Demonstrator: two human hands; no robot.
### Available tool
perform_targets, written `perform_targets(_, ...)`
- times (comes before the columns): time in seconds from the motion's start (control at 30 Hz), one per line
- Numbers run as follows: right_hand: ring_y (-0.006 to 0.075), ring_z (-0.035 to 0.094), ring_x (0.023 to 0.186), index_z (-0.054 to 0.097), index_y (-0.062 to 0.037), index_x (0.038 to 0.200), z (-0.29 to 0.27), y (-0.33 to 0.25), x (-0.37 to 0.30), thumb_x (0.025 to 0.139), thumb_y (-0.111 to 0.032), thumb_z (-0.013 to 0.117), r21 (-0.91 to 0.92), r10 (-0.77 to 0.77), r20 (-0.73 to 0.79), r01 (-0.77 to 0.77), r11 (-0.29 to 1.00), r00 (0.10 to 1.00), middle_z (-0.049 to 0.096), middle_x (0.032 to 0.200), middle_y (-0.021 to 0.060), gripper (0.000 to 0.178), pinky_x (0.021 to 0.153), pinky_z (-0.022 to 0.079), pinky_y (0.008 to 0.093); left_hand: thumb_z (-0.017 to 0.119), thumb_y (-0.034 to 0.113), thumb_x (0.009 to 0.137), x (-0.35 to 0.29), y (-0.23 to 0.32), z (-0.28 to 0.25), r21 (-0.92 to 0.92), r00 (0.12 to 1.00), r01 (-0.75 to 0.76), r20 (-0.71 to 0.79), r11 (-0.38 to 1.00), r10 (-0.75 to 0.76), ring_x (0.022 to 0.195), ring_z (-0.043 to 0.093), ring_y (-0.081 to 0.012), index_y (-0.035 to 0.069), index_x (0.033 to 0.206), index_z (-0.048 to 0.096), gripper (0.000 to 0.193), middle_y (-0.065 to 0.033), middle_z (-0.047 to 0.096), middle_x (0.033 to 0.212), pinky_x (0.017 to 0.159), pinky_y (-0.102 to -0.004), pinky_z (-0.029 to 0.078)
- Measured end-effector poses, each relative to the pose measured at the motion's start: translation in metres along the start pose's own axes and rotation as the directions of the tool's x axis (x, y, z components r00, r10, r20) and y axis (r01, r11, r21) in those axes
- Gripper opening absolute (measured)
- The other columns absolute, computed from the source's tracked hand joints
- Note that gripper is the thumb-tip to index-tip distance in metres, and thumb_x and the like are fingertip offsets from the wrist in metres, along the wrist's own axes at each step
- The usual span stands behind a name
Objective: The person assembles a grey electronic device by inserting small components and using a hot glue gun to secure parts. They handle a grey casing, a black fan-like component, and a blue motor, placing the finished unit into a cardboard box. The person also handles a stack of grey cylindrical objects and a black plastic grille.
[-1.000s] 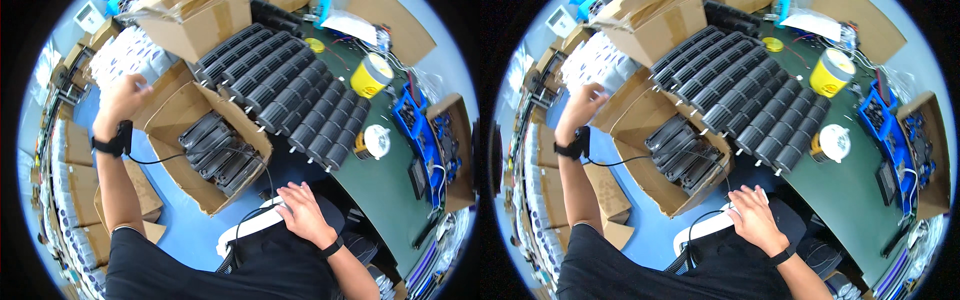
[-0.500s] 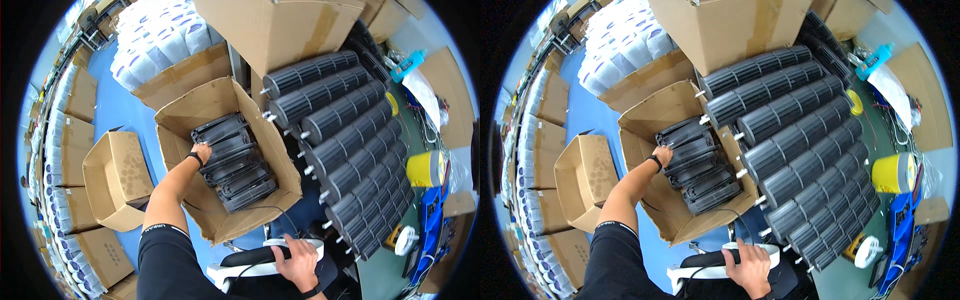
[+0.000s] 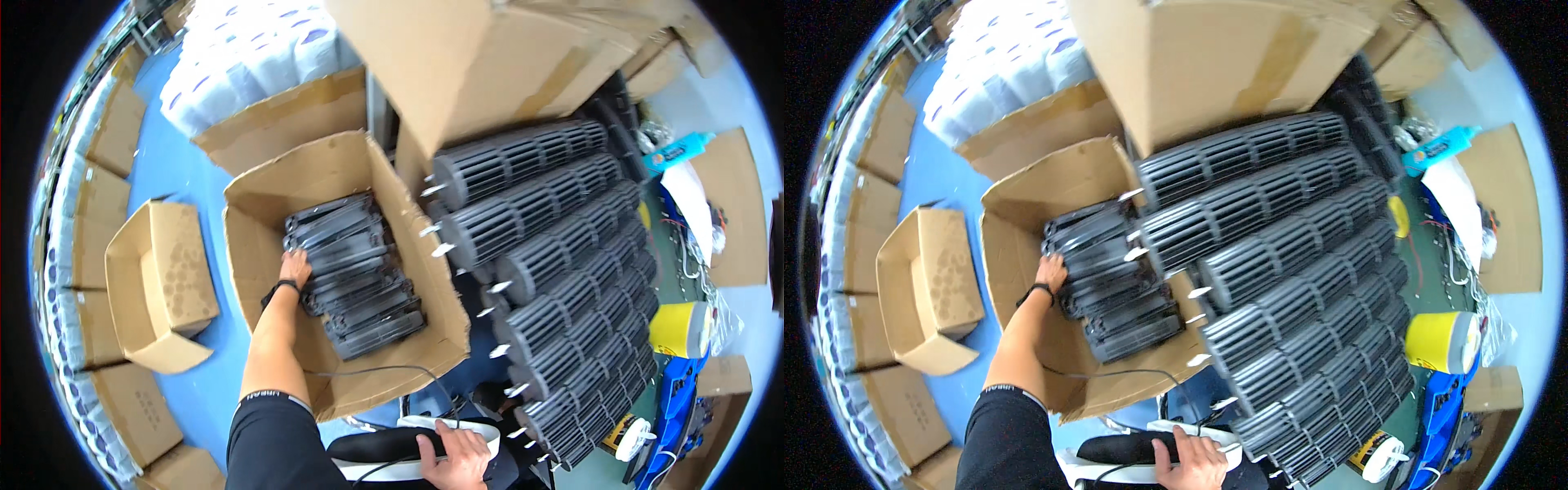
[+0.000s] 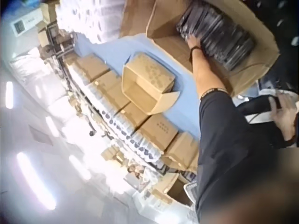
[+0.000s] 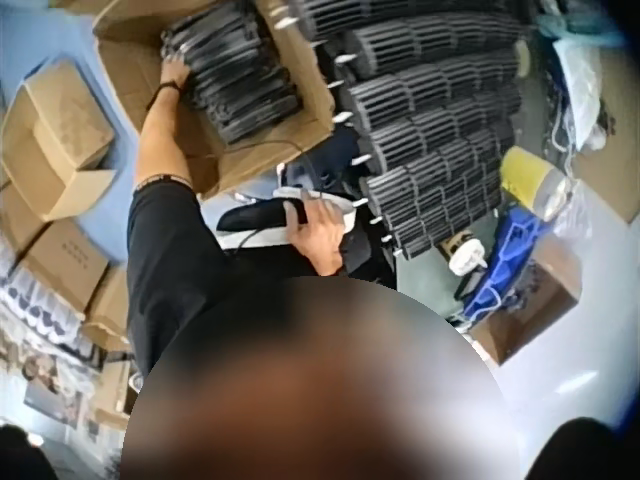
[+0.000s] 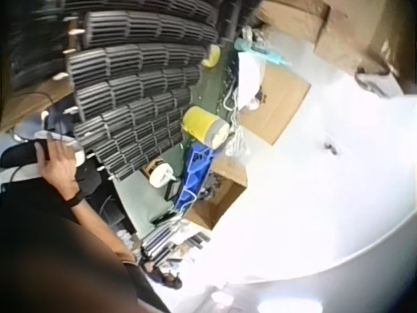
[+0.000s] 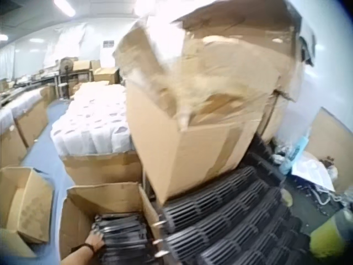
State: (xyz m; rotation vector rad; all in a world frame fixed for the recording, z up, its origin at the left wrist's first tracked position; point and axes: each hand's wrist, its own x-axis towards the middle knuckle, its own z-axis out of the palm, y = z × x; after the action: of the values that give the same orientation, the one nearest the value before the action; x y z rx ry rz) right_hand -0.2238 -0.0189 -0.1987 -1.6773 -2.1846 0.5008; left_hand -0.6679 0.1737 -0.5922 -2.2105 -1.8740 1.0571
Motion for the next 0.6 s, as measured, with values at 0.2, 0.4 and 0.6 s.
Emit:
perform_targets(0.2,0.0348,0.068,0.077,0.074,0.0015,0.112,0.003,0.006,-0.011,0.089,-0.026,0.08,0.058,0.024,-0.038,-0.022,0.998,0.999,0.069,0.084,0.0156,0.037,0.073,0.055,0.0451,0.059,0.027,0.102,0.002,0.01,-0.006,-0.075,1.0,0.027,-0.008,0.997,-0.028,0.131,0.053,-0.0229,0.025,0.11,0.083,0.026,-0.0003,0.065,0.131,0.095,-0.0493,0.047)
perform_targets(0.4,0.0259,0.065,0.064,0.076,-0.0019,0.101,0.003,0.014,-0.009,0.09,-0.038,0.08,0.063,0.023,-0.06,-0.019,0.998,0.998,0.065,0.069,0.008,0.038,0.064,0.052,0.0376,0.05,0.023,0.103,-0.012,-0.017,-0.048,-0.093,0.993,-0.114,0.003,0.989,0.115,0.142,0.044,-0.0304,0.013,0.125,0.076,0.035,-0.0126,0.058,0.144,0.11,-0.0537,0.042)
perform_targets(0.6,0.0347,0.071,0.083,0.068,0.0007,0.089,0.002,0.013,-0.02,0.103,-0.04,0.059,0.144,0.021,0.112,-0.037,0.989,0.993,0.071,0.083,0.018,0.043,0.081,0.054,0.0434,0.077,0.035,0.089,-0.052,-0.088,-0.226,-0.3,0.837,-0.511,0.039,0.805,0.546,0.111,0.066,-0.0367,0.012,0.098,0.078,0.025,-0.0148,0.075,0.1,0.097,-0.0472,0.053)
